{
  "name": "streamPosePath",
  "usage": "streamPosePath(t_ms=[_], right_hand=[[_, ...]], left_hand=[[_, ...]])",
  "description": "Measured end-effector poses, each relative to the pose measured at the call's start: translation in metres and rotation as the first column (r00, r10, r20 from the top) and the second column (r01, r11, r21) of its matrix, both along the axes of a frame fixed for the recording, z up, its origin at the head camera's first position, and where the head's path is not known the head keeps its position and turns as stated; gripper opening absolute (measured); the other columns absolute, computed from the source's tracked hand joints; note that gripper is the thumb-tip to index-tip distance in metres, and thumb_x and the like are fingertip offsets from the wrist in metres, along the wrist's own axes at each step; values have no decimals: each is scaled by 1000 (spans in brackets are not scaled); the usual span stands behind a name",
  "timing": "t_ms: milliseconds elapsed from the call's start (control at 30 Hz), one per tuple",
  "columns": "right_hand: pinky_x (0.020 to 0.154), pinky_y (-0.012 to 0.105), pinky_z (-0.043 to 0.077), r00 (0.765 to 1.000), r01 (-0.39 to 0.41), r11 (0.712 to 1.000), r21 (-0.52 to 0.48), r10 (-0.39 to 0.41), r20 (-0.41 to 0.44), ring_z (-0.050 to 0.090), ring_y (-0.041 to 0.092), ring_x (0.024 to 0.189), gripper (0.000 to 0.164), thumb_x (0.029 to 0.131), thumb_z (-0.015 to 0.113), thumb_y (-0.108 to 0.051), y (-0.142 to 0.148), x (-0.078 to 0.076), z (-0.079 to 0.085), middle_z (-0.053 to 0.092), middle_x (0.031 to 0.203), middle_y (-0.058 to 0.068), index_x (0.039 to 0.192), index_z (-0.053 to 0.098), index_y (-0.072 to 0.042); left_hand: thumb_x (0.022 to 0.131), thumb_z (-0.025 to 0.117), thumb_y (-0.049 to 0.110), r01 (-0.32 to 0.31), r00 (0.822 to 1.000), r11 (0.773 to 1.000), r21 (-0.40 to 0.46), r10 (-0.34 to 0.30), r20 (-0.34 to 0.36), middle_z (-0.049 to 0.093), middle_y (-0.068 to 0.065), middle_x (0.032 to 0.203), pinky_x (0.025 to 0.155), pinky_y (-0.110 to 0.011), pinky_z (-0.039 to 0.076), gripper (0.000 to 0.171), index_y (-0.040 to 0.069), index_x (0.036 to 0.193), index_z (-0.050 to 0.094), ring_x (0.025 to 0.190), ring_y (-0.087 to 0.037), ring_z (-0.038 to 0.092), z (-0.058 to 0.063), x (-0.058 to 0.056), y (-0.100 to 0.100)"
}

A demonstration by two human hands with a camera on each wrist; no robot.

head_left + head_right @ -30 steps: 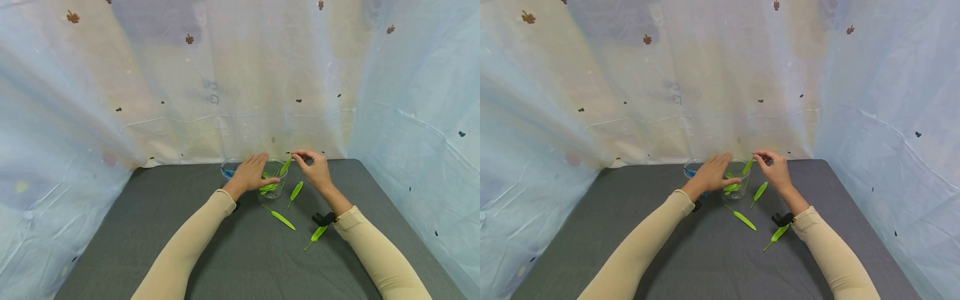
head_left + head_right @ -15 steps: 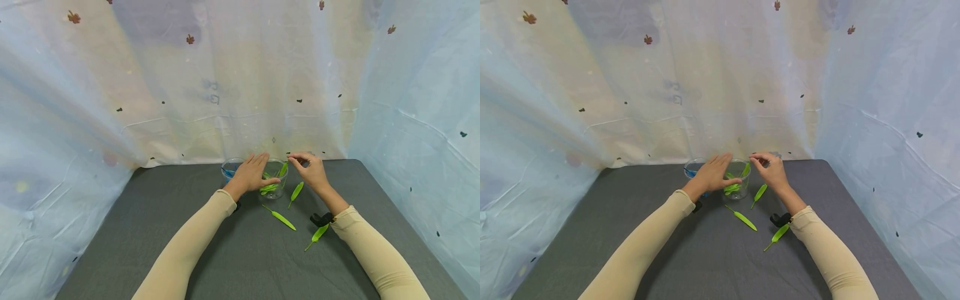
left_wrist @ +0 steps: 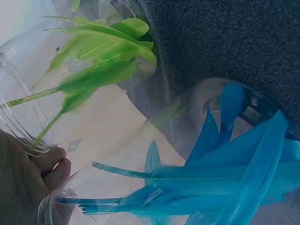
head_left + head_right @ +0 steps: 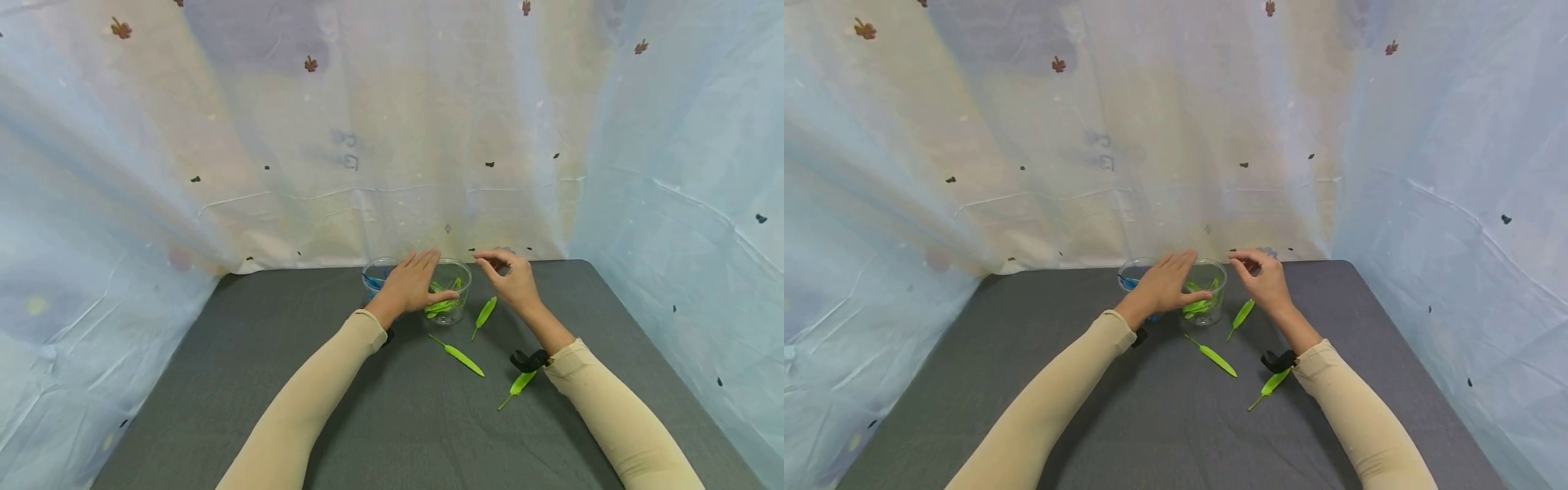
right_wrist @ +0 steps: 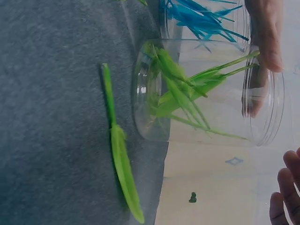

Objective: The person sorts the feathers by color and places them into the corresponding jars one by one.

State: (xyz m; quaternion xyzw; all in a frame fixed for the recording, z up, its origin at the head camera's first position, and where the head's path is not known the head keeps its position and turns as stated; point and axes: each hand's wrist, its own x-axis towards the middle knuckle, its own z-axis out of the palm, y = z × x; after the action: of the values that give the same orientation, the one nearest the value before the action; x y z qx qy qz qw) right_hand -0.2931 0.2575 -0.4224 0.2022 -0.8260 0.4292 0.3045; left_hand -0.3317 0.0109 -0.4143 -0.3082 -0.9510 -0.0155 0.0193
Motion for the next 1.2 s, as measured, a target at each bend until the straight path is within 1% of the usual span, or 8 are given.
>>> streamPosePath(t_ms=[133, 267, 467, 600, 700, 867, 1067, 1200], right_hand=[[73, 20, 53, 1000, 20, 1000, 0, -20, 10, 63, 9, 78, 13, 103, 74, -6, 6, 2, -5, 77, 101, 13, 114, 80, -2], [72, 20, 51, 998, 44, 999, 15, -44, 54, 62, 7, 78, 13, 103, 74, -8, 13, 6, -10, 76, 99, 14, 114, 78, -1], [68, 20, 49, 989, 56, 994, 91, -68, 130, 62, 14, 77, 13, 104, 73, -8, 22, 14, -18, 75, 97, 13, 113, 77, -1], [70, 26, 51, 974, 31, 985, 170, -68, 214, 64, 19, 80, 12, 104, 73, -10, 28, 18, -24, 75, 98, 10, 114, 76, -2], [73, 31, 54, 955, -23, 974, 227, -45, 292, 66, 19, 84, 12, 104, 74, -10, 33, 21, -28, 75, 99, 7, 113, 76, -3], [74, 33, 56, 917, -176, 940, 291, 49, 396, 66, 16, 86, 12, 102, 76, -9, 37, 21, -37, 73, 99, 1, 113, 76, -4], [70, 30, 58, 872, -352, 880, 320, 183, 454, 67, 15, 84, 12, 99, 78, -4, 35, 23, -44, 73, 102, 2, 111, 76, -4], [70, 31, 57, 842, -424, 845, 326, 236, 486, 66, 16, 84, 12, 98, 79, -3, 32, 25, -46, 72, 105, 6, 109, 76, -6]], left_hand=[[97, 37, 89, 3, 1000, 1000, -9, -3, -7, 13, -4, 181, 137, -40, 3, 112, 12, 174, 8, 166, -17, 12, -1, -1, 0], [97, 38, 88, 1, 1000, 1000, -7, -2, -18, 15, -5, 181, 137, -41, 5, 112, 11, 174, 11, 166, -18, 14, -1, -1, 0], [98, 39, 87, 6, 1000, 1000, -2, -6, -13, 15, -5, 181, 136, -38, 2, 112, 11, 174, 10, 166, -18, 13, -1, -1, 0], [98, 39, 87, 7, 1000, 1000, -6, -7, -15, 14, -5, 181, 136, -39, 3, 112, 11, 174, 10, 166, -18, 13, -1, -1, 0], [98, 38, 88, 7, 1000, 1000, -8, -7, -15, 14, -6, 181, 137, -39, 3, 112, 11, 174, 9, 166, -18, 13, -1, -1, 0], [98, 38, 87, 11, 1000, 1000, 3, -11, -13, 15, -5, 180, 137, -39, 3, 111, 11, 174, 10, 166, -18, 14, -1, 0, -1], [99, 38, 87, 14, 1000, 1000, 11, -14, -2, 15, -5, 181, 136, -38, 2, 111, 12, 174, 8, 166, -17, 13, 0, 1, -1], [98, 38, 87, 15, 1000, 1000, 5, -15, -7, 14, -5, 181, 137, -39, 3, 111, 12, 174, 8, 166, -18, 13, 0, 0, -2]])
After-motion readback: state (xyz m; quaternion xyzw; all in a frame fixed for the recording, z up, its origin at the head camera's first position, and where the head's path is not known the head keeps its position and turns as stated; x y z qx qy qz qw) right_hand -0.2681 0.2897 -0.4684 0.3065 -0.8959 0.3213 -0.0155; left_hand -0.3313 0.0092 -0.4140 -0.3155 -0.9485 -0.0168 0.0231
